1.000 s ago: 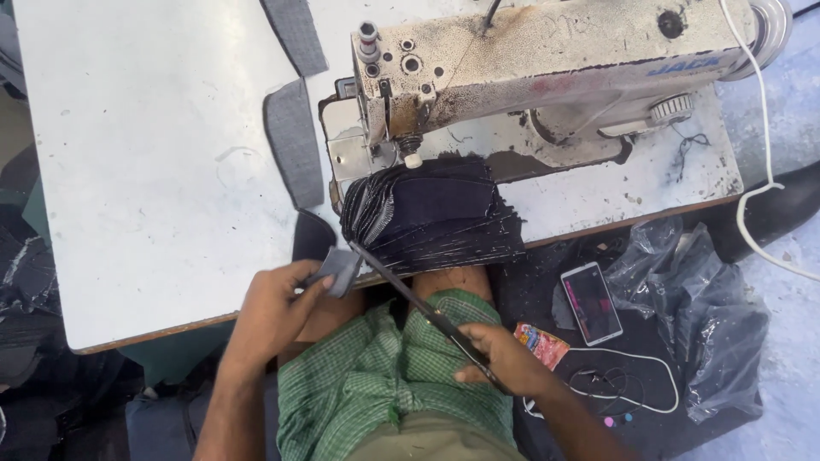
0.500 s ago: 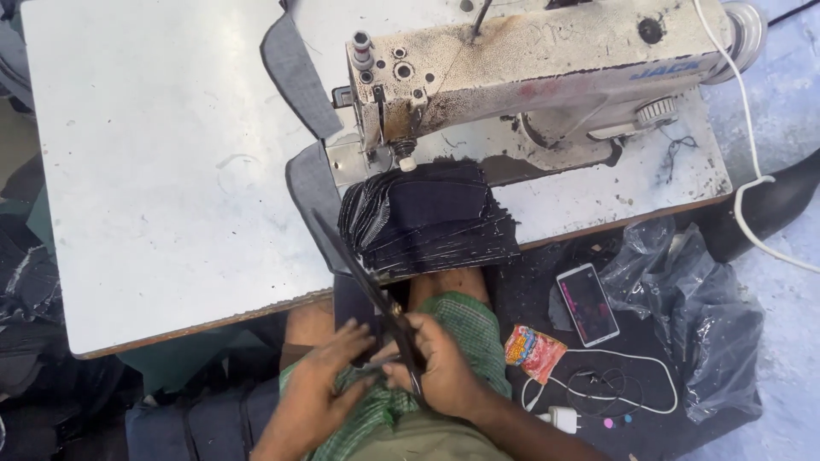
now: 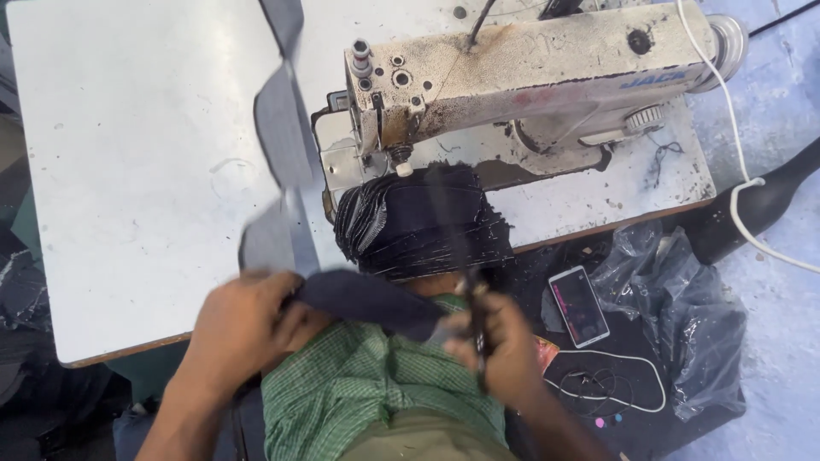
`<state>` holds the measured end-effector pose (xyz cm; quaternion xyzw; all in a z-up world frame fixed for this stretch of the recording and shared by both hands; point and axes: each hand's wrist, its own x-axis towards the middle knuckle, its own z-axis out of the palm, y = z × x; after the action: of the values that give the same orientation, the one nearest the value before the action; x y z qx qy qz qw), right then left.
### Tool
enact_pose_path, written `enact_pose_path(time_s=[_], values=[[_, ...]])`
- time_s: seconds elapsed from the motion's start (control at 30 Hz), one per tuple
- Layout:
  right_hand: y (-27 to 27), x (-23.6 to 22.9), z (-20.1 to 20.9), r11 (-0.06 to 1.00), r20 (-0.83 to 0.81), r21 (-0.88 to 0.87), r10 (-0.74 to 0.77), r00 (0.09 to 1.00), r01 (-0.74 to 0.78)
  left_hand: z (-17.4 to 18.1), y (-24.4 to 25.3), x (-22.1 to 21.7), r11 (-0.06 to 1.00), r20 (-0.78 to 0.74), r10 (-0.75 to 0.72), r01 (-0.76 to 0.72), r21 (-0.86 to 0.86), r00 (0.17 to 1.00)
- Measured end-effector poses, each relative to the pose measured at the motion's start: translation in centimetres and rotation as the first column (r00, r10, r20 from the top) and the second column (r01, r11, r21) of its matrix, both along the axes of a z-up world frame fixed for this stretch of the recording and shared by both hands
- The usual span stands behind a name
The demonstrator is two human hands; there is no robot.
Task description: Cutting and trimming fabric pieces with scissors at a sewing workstation.
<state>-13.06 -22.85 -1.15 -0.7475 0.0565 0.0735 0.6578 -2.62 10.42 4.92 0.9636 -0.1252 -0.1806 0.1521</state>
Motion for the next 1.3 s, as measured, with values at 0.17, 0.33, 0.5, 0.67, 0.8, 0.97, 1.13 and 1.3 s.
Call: enact_pose_path(time_s=[0.17, 0.33, 0.5, 0.67, 0.8, 0.97, 1.13, 1.3], values=[[-2.4, 3.8, 0.0, 0.997, 0.108, 0.054, -0.066, 0.992, 0.061, -3.0, -0.1, -2.8, 0.751, -0.571, 0.079, -0.425, -0.505, 0.817], [-2.7, 4.1, -1.8, 0.965, 0.102, 0.260, 0.006, 0.995, -0.032, -4.8, -0.4, -4.3, 0.383, -0.598, -0.133, -0.515, -0.767, 0.791], [-1.8, 2.5, -3.7, 0.983, 0.126, 0.168, 0.050, 0.991, -0.071, -2.5, 0.1, -4.4, 0.689, -0.588, -0.112, -0.364, -0.627, 0.801], [1.4, 3.9, -1.0, 0.922, 0.213, 0.225, 0.269, 0.939, -0.315, -2.1, -1.6, -3.3, 0.516, -0.342, -0.448, -0.074, -0.854, 0.826], [1.1, 4.7, -2.4, 0.898, -0.022, 0.182, 0.411, 0.911, -0.401, -6.6, 0.3, -3.1, 0.264, -0.503, -0.390, -0.430, -0.863, 0.771], [-0.9, 4.1, -2.0, 0.903, -0.191, 0.265, 0.392, 0.900, -0.338, -8.0, 2.9, -3.8, 0.278, -0.639, -0.183, -0.584, -0.762, 0.747], [-1.8, 3.1, -4.3, 0.897, -0.123, 0.349, 0.330, 0.936, -0.271, -10.1, 2.6, -4.7, 0.268, -0.672, 0.031, -0.654, -0.708, 0.740], [-0.5, 3.0, -4.7, 0.967, -0.134, 0.192, 0.196, 0.971, -0.169, -11.4, 2.2, -5.6, 0.188, -0.653, -0.068, -0.633, -0.751, 0.754]])
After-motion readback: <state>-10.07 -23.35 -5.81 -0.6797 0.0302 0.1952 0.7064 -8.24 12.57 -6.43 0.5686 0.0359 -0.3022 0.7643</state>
